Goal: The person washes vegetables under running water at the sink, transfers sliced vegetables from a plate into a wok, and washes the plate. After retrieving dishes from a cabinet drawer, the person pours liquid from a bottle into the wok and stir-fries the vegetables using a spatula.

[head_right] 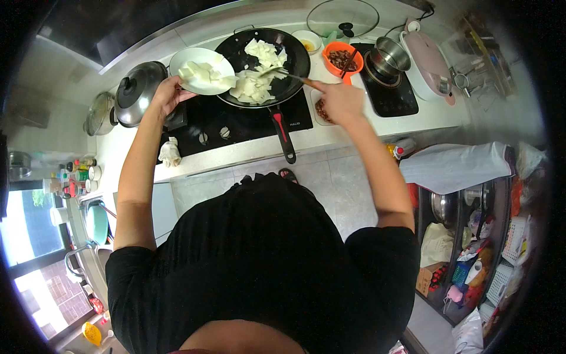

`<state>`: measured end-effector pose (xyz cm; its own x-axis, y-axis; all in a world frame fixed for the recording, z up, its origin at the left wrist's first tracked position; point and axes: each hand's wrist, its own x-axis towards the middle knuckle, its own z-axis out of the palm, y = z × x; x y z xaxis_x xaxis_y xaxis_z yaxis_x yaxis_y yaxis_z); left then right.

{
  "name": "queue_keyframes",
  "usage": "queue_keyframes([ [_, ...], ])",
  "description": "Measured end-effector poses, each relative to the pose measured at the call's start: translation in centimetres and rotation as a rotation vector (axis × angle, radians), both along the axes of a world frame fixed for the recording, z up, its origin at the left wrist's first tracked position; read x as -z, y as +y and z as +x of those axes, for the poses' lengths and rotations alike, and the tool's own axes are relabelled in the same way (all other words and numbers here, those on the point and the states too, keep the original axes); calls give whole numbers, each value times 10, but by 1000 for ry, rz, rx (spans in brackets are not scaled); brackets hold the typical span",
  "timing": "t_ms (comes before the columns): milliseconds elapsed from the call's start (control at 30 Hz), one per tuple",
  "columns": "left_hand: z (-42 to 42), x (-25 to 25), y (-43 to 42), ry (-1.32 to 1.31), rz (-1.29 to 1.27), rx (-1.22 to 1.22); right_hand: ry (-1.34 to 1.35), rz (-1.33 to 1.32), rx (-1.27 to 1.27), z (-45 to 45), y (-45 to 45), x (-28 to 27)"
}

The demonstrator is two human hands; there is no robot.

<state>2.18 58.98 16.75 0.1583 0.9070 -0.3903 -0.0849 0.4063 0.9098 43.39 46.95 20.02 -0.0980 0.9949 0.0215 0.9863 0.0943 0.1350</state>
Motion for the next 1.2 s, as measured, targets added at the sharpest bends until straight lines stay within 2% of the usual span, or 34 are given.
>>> queue_keyframes([
  [67,-10,8,1,-39,-8,5,-10,42,10,16,-11,-37],
  [167,-14,12,-5,-29,0,-25,-10,64,-57,31,-12,-47],
  [233,-13,11,-9,-23,-8,-30,-43,22,-68,16,-5,-40],
  [267,-12,10,-10,-19,-9,-32,3,-56,-4,5,4,-25],
  [333,-14,16,-9,-30,-7,-34,47,-26,32,-6,25,16],
  [433,-15,13,-12,-36,13,-62,366,-92,173,0,45,37],
  [600,-25,13,-16,-79,28,-88,657,-120,354,42,66,31],
  [667,-22,7,-22,-78,38,-109,617,-103,382,48,78,29],
  [767,-25,9,-21,-25,14,-118,973,-215,332,58,109,88],
  [867,-23,10,-22,-16,22,-130,1307,-490,467,25,99,106],
  [967,-16,3,-23,0,25,-167,1225,-406,211,14,88,146],
  [1067,-16,4,-17,-5,12,-135,914,-376,223,2,58,103],
  [1100,-14,4,-15,-2,11,-121,904,-418,221,12,65,117],
  [1200,-4,-2,-8,2,23,-76,552,-246,45,24,82,131],
])
